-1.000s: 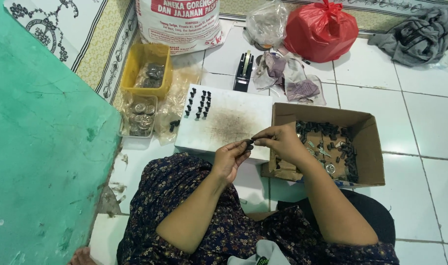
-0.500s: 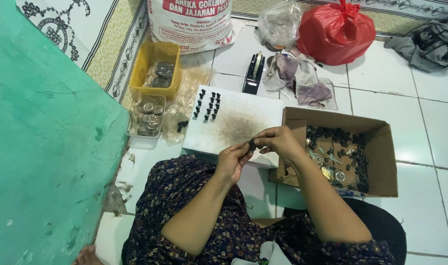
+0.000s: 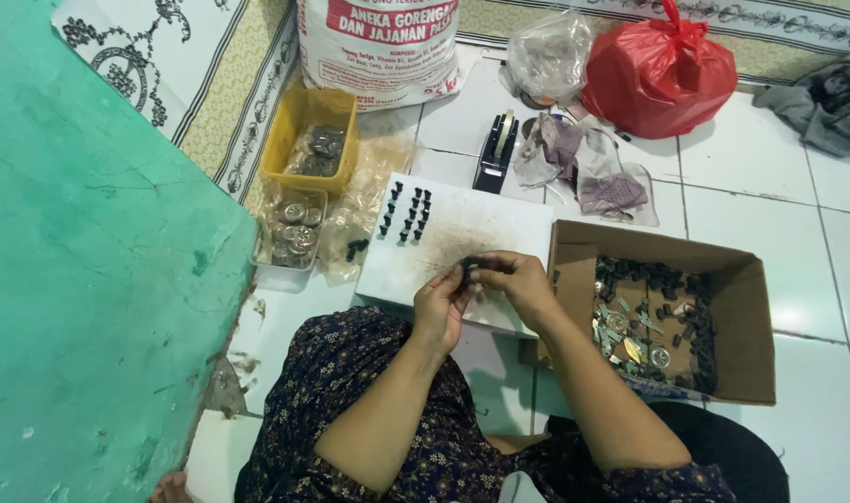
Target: Assembling small metal components by inserting pins into a template and sorting parts in a box.
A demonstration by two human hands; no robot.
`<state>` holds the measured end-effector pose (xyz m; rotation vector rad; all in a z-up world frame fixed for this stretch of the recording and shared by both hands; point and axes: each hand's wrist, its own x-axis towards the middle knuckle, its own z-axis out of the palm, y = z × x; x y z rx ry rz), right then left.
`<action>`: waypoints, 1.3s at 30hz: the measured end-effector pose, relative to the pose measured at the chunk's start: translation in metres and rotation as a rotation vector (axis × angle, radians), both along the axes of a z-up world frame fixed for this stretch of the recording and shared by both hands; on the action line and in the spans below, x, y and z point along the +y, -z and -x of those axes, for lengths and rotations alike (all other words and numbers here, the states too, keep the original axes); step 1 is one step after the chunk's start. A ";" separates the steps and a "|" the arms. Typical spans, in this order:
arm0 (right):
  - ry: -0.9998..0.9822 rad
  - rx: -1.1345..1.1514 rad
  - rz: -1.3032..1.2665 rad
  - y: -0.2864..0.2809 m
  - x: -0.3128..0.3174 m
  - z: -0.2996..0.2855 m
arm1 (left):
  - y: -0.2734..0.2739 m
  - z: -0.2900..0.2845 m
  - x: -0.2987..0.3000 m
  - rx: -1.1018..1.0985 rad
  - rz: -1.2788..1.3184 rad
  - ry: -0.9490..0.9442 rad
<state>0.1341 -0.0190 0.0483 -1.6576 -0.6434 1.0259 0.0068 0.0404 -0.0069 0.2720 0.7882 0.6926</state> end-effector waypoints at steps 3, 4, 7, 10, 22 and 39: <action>0.011 -0.040 0.002 0.023 0.014 -0.003 | -0.003 -0.002 0.003 0.069 -0.051 -0.006; 0.006 -0.038 0.000 0.028 0.021 -0.005 | -0.010 -0.001 0.004 0.071 -0.052 -0.011; -0.025 -0.116 0.003 0.029 0.042 -0.006 | -0.019 0.000 0.006 0.145 -0.099 -0.029; 0.007 -0.346 0.024 0.023 0.069 -0.007 | -0.008 -0.002 0.006 0.166 -0.052 -0.081; 0.024 -0.882 0.010 0.082 0.143 -0.029 | -0.001 -0.006 0.003 0.229 -0.062 -0.082; 0.045 -0.934 0.037 0.095 0.052 -0.095 | 0.003 -0.006 0.001 0.299 -0.184 -0.006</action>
